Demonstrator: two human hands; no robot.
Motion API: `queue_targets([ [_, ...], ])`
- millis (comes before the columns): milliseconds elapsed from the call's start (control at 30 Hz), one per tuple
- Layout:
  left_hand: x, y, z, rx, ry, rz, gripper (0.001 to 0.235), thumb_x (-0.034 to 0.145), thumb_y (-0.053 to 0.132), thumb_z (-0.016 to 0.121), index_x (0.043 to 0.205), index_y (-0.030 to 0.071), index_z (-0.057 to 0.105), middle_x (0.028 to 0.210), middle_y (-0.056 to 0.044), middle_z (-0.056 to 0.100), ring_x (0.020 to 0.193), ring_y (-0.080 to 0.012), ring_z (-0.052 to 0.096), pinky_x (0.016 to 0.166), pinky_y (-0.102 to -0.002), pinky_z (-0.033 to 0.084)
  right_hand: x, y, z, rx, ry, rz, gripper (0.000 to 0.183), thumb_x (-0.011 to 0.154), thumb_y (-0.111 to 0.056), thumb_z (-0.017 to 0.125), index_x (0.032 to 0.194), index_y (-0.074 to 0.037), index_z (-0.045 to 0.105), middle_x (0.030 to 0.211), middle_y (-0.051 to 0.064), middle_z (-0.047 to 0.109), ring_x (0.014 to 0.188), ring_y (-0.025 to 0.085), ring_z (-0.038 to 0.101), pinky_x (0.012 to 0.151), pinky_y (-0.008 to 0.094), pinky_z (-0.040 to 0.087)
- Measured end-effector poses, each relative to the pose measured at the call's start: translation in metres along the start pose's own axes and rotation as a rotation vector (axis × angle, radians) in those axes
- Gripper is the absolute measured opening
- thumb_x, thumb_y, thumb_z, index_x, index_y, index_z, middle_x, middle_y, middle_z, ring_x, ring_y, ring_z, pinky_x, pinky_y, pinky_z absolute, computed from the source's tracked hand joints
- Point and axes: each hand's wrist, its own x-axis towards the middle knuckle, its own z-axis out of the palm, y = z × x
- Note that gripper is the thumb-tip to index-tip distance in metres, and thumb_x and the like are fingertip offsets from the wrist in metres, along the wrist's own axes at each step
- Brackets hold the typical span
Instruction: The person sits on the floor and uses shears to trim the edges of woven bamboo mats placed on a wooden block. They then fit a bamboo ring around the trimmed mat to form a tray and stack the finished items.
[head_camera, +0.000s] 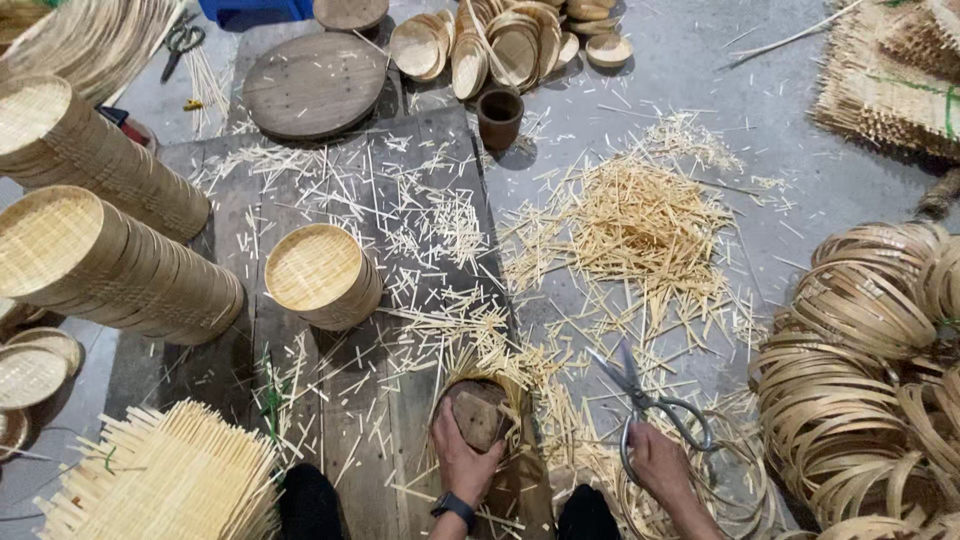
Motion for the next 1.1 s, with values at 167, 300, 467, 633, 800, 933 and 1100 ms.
queue_targets([
  [167, -0.007, 0.020, -0.005, 0.134, 0.278, 0.387, 0.106, 0.081, 0.044, 0.079, 0.163, 0.005, 0.025, 0.170, -0.023, 0.023, 0.155, -0.0434, 0.027, 0.125, -0.057, 0.023, -0.026, -0.037, -0.044, 1.006, -0.481, 0.113, 0.028, 0.095, -0.029, 0.062, 0.100, -0.001, 0.063, 0.069, 0.001, 0.044, 0.056, 0.014, 0.038, 0.050, 0.028, 0.030],
  [300, -0.014, 0.076, 0.016, -0.184, -0.208, 0.544, 0.090, 0.088, 0.049, 0.071, 0.162, 0.010, 0.039, 0.174, -0.022, 0.023, 0.160, -0.0388, 0.026, 0.124, -0.059, 0.021, -0.046, -0.096, -0.086, 1.448, -0.805, -0.144, 0.028, 0.098, -0.029, 0.060, 0.101, -0.001, 0.059, 0.076, 0.001, 0.050, 0.065, 0.012, 0.045, 0.056, 0.028, 0.036],
  [467, -0.013, 0.133, 0.034, -0.411, -0.477, 0.294, 0.088, 0.082, 0.060, 0.071, 0.153, 0.013, 0.049, 0.124, -0.015, 0.065, 0.109, -0.0271, 0.064, 0.094, -0.043, 0.058, -0.038, -0.130, -0.091, 1.408, -0.751, -0.117, 0.028, 0.098, -0.030, 0.064, 0.100, -0.002, 0.060, 0.077, 0.003, 0.051, 0.070, 0.014, 0.047, 0.066, 0.030, 0.041],
  [633, -0.028, 0.134, 0.063, -0.886, -0.864, -0.303, 0.079, 0.081, 0.055, 0.074, 0.145, 0.012, 0.056, 0.109, -0.004, 0.070, 0.101, -0.0181, 0.064, 0.084, -0.038, 0.054, -0.014, -0.110, -0.052, 0.383, -0.392, 0.095, 0.022, 0.092, -0.027, 0.062, 0.097, -0.006, 0.070, 0.097, 0.011, 0.058, 0.088, 0.021, 0.057, 0.079, 0.036, 0.053],
  [800, -0.033, 0.109, 0.087, -0.928, -0.839, -0.382, 0.071, 0.083, 0.050, 0.080, 0.133, 0.000, 0.070, 0.126, -0.015, 0.065, 0.115, -0.0271, 0.060, 0.097, -0.046, 0.048, -0.024, -0.087, -0.034, 0.038, -0.229, -0.178, 0.026, 0.083, -0.018, 0.073, 0.106, -0.006, 0.073, 0.118, 0.009, 0.054, 0.118, 0.024, 0.048, 0.107, 0.042, 0.039],
  [933, -0.026, 0.105, 0.078, -0.667, -0.649, -0.149, 0.084, 0.073, 0.051, 0.082, 0.140, 0.011, 0.050, 0.144, -0.015, 0.047, 0.135, -0.0298, 0.048, 0.113, -0.055, 0.039, -0.044, -0.093, -0.052, 0.243, -0.343, -0.263, 0.027, 0.085, -0.020, 0.073, 0.108, -0.006, 0.073, 0.128, 0.009, 0.050, 0.130, 0.026, 0.045, 0.113, 0.044, 0.035],
  [1100, -0.024, 0.122, 0.064, -0.544, -0.617, 0.119, 0.083, 0.071, 0.057, 0.080, 0.133, 0.007, 0.057, 0.142, -0.017, 0.053, 0.134, -0.0310, 0.052, 0.114, -0.053, 0.041, -0.049, -0.115, -0.070, 0.479, -0.311, -0.334, 0.041, 0.087, -0.014, 0.066, 0.128, -0.010, 0.061, 0.132, 0.011, 0.046, 0.134, 0.029, 0.045, 0.116, 0.045, 0.037],
])
